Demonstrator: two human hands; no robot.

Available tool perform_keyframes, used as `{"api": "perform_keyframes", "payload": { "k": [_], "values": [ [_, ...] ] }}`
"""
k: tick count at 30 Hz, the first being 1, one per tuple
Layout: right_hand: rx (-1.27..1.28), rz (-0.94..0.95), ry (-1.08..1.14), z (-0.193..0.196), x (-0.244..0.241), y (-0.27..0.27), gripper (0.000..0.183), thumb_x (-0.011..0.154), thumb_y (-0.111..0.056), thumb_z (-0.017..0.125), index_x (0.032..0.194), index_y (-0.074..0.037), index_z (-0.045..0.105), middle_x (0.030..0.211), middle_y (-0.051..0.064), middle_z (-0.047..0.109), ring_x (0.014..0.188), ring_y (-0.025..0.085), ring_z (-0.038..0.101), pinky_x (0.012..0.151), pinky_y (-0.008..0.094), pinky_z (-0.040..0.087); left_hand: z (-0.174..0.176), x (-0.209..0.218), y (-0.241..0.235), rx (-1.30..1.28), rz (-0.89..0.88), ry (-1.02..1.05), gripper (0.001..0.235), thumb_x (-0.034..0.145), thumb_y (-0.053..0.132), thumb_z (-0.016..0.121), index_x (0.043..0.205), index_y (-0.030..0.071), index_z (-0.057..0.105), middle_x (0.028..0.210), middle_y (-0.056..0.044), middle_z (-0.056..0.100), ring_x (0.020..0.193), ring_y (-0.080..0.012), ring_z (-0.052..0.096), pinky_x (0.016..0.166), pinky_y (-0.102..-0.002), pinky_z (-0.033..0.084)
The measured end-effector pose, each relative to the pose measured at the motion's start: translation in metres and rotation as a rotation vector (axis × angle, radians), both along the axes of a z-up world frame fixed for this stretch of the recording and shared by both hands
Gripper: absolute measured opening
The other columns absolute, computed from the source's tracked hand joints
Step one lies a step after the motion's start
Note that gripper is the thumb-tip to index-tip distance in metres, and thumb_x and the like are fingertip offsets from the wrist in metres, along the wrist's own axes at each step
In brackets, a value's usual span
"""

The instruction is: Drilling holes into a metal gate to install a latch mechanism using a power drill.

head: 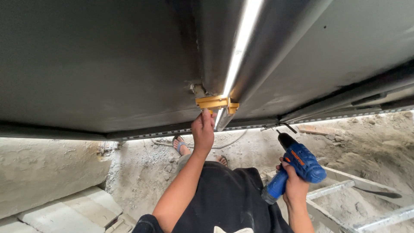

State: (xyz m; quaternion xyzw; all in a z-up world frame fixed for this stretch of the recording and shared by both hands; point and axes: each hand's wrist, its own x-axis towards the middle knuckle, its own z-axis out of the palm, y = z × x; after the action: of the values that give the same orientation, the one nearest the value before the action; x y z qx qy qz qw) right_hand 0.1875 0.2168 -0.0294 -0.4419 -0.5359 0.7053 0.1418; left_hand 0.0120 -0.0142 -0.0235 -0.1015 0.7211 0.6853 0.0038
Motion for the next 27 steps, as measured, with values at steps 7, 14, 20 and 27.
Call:
{"api": "perform_keyframes", "payload": {
  "k": [7,14,20,27],
  "values": [
    [0.028,-0.041,0.011,0.002,-0.003,0.0,0.019,0.088,-0.006,0.07,0.107,-0.002,0.067,0.101,0.012,0.072,0.073,0.02,0.065,0.069,0.03,0.054,0.011,-0.043,0.006,-0.04,0.105,0.027,0.05,0.099,0.045,0.057,0.061,0.015,0.045,0.067,0.001,0.053,0.071,-0.012,0.053,0.064,-0.032,0.039],
    [0.067,-0.026,-0.045,0.013,-0.004,-0.003,0.019,0.089,-0.006,0.07,0.107,-0.002,0.068,0.104,0.012,0.072,0.077,0.022,0.067,0.074,0.034,0.055,0.017,-0.066,0.013,-0.135,0.119,-0.022,0.047,0.102,0.043,0.052,0.067,0.012,0.044,0.062,-0.001,0.044,0.064,-0.0179,0.043,0.063,-0.037,0.034],
    [0.07,0.001,0.003,0.006,-0.002,0.001,0.021,0.088,-0.003,0.068,0.11,-0.001,0.066,0.103,0.015,0.072,0.074,0.022,0.066,0.07,0.032,0.056,0.003,-0.036,0.017,0.159,-0.277,0.139,0.066,0.089,0.06,0.065,0.134,0.012,0.068,0.102,-0.003,0.054,0.069,-0.0053,0.044,0.062,-0.019,0.039],
    [0.08,0.045,-0.065,0.003,0.0,0.006,0.024,0.088,-0.004,0.069,0.11,0.002,0.067,0.106,0.016,0.072,0.076,0.023,0.066,0.074,0.035,0.058,0.005,-0.05,-0.015,0.014,-0.469,0.327,0.055,0.077,0.032,0.09,0.127,0.016,0.073,0.128,-0.002,0.068,0.058,-0.0065,0.02,0.053,-0.019,0.028]
  ]
}}
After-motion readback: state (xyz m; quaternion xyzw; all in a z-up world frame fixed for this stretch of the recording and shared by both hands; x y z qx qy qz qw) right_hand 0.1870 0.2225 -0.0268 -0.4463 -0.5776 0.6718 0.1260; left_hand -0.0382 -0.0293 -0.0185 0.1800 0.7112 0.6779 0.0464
